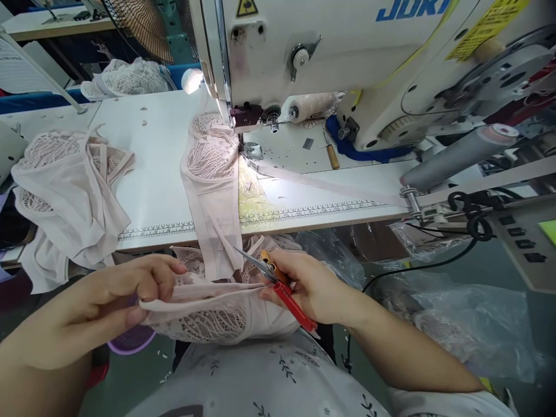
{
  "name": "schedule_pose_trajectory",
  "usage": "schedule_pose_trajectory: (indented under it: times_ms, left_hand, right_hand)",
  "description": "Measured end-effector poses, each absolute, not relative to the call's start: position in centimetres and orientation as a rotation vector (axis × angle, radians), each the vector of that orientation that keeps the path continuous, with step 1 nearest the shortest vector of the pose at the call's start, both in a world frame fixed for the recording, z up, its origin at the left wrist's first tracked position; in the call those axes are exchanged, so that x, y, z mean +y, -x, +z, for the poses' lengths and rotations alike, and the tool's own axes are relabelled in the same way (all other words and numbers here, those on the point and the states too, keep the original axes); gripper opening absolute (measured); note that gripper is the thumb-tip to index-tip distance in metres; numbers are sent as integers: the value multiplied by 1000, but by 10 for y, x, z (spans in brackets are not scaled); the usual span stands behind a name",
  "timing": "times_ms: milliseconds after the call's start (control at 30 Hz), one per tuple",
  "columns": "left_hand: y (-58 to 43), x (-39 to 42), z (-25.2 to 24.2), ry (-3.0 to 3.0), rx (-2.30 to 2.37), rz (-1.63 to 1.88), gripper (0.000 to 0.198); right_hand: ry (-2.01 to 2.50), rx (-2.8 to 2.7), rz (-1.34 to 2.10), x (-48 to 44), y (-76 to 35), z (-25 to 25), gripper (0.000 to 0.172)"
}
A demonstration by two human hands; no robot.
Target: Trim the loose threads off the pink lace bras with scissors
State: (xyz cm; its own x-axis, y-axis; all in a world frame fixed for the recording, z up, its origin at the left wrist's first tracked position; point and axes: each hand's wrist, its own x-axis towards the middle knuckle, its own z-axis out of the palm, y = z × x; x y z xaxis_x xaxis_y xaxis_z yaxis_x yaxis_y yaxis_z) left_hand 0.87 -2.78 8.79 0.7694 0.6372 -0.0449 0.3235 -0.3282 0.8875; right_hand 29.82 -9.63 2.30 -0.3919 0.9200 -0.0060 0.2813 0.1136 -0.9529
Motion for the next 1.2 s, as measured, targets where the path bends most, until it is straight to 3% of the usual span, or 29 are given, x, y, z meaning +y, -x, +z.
schedule_pose_trajectory:
  times_ms: [200, 433, 567, 833, 1033, 1200]
  left_hand:
    - [-16, -28, 97, -2049, 820, 299, 30]
    - [-17, -20, 86, -1933, 1159, 305, 7]
    - [-32, -26, 81, -1791, 1298, 496, 13]
    - [-65, -41, 67, -1568, 978, 862, 25]
    - [-93, -51, 56, -1852, 888, 1039, 34]
    - [-107, -52, 55, -2089, 774, 1061, 42]
  right_hand:
    - [1175, -1789, 1325, -97, -298, 27, 31]
    - [1194, -1778, 1325, -99, -299, 27, 28]
    - [1230, -1744, 1343, -105, -300, 26, 24]
    - [1298, -1734, 1409, -123, -307, 7, 22]
    - [1378, -1804, 1351, -111, -322, 16, 22]
    - [1189, -1499, 1243, -94, -318, 43, 16]
